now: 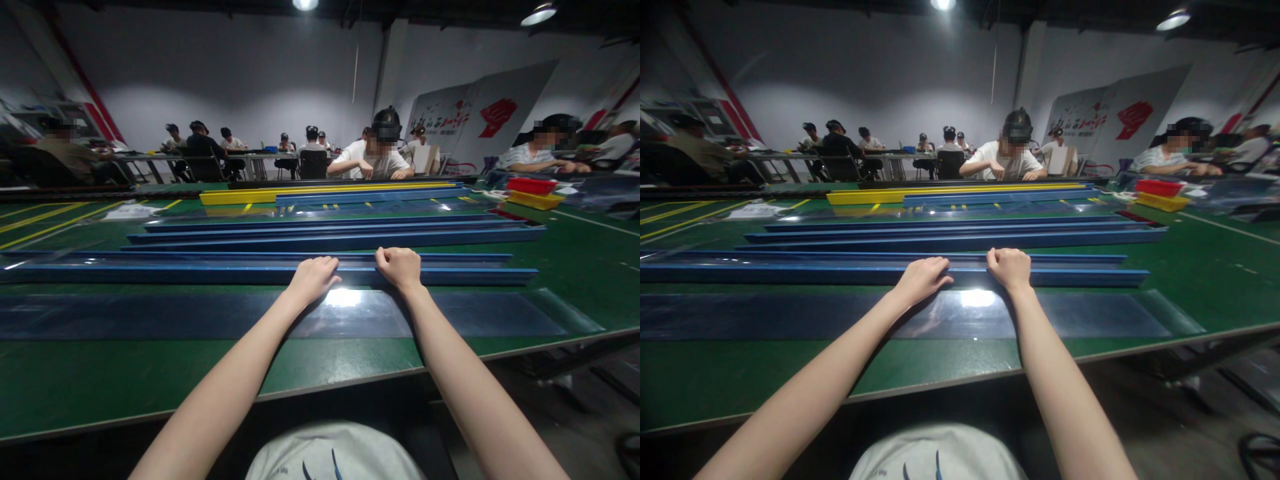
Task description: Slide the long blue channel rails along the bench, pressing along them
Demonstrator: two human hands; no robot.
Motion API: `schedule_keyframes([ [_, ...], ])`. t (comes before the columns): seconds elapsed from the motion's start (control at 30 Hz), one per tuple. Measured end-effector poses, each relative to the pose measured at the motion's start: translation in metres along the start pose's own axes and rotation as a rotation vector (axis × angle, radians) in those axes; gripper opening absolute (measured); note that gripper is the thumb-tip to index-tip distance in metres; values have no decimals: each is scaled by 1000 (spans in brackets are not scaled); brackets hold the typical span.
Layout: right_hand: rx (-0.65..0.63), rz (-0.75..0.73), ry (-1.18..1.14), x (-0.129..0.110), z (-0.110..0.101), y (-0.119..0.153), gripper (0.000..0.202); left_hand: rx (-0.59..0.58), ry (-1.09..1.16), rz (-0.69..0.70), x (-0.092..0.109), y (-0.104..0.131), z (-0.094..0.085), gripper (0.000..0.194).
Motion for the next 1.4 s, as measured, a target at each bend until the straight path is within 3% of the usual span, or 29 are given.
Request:
schedule_keyframes([
  [0.3,-31,-45,29,-6,1,2,44,-23,25,-13,0,0,1,18],
  [0.63,-67,-252,-23,-48,10,10,43,-21,18,-11,0,1,1,17],
  [0.97,-49,-175,-25,-41,11,4,43,-44,2,-13,1,0,0,18],
  [1.4,-8,-149,-15,-25,7,1,43,18,-47,18,3,-1,-2,20],
])
Point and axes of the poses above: each hand's wrist, its own y-axis away from the middle knuckle, its own z-axis out of the palm, x = y × z, the point moved 7 cm from there along -y, towards the middle knuckle, and after that the axes turned 13 degrees about -y, right-handed, at the moved point
